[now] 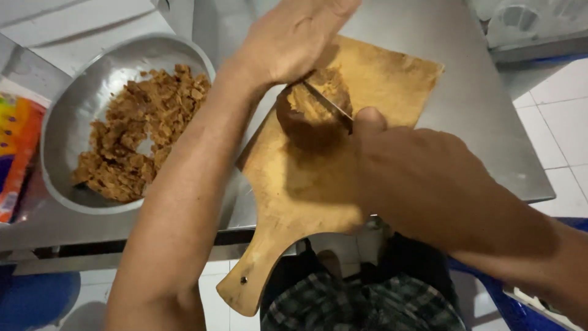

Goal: Cutting a block of palm sugar on a wooden board and transferring the pieces into a metal bowl

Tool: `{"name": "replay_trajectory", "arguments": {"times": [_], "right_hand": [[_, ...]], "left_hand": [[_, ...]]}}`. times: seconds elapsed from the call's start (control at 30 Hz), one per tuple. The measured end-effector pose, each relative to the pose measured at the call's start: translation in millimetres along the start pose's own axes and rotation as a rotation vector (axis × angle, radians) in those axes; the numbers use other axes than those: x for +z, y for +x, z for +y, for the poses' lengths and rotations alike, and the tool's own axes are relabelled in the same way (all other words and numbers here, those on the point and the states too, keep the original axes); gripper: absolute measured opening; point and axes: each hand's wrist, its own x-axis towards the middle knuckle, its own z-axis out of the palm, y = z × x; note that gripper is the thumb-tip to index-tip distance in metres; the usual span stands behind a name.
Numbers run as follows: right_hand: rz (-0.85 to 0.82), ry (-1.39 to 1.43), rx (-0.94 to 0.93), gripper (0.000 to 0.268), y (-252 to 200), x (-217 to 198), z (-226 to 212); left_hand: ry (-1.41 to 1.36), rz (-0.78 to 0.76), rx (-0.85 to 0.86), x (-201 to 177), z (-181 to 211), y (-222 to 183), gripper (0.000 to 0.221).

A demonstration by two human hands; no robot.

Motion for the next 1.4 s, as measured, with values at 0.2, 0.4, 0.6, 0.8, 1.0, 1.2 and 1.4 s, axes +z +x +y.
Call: {"name": "replay_trajectory", "arguments": {"times": [0.2, 0.4, 0.6, 0.8, 1.0, 1.2, 1.4], "right_hand": [[-0.146, -0.008, 0.101, 0.016, 8.4, 0.4, -3.1], [-0.324, 0.052, 0.216, 0.012, 11.7, -14.0, -14.6], [-0.314, -0.013, 0.148, 0.012, 11.3, -6.5, -10.1], [-0.038, -0.237, -0.232, 0.008, 20.3, 33.4, 12.8], [-0.052, -0.012, -0.079, 0.013, 18.7, 23.9, 2.9], [-0.046, -0.050, -0.121, 0.032, 18.1, 14.7, 7.0], [-0.058, 0.199, 0.024, 0.032, 20.1, 13.3, 14.9]], "left_hand": [[-0.105, -0.215, -0.184, 8.9, -9.6, -1.9, 0.129], [-0.883, -0.262, 0.006, 36.8, -42.2, -11.7, 0.121], [-0.539, 0.066, 0.065, 8.4, -9.1, -36.8, 0.087], [0.075, 0.252, -0.009, -0.4, 44.5, -92.4, 0.060], [0.111, 0.157, -0.174, 26.3, 38.6, -116.4, 0.081], [-0.119, 0.457, -0.047, 29.8, 32.1, -125.8, 0.056], [0.020, 0.539, -0.474, -38.7, 28.0, -158.8, 0.068]]}}
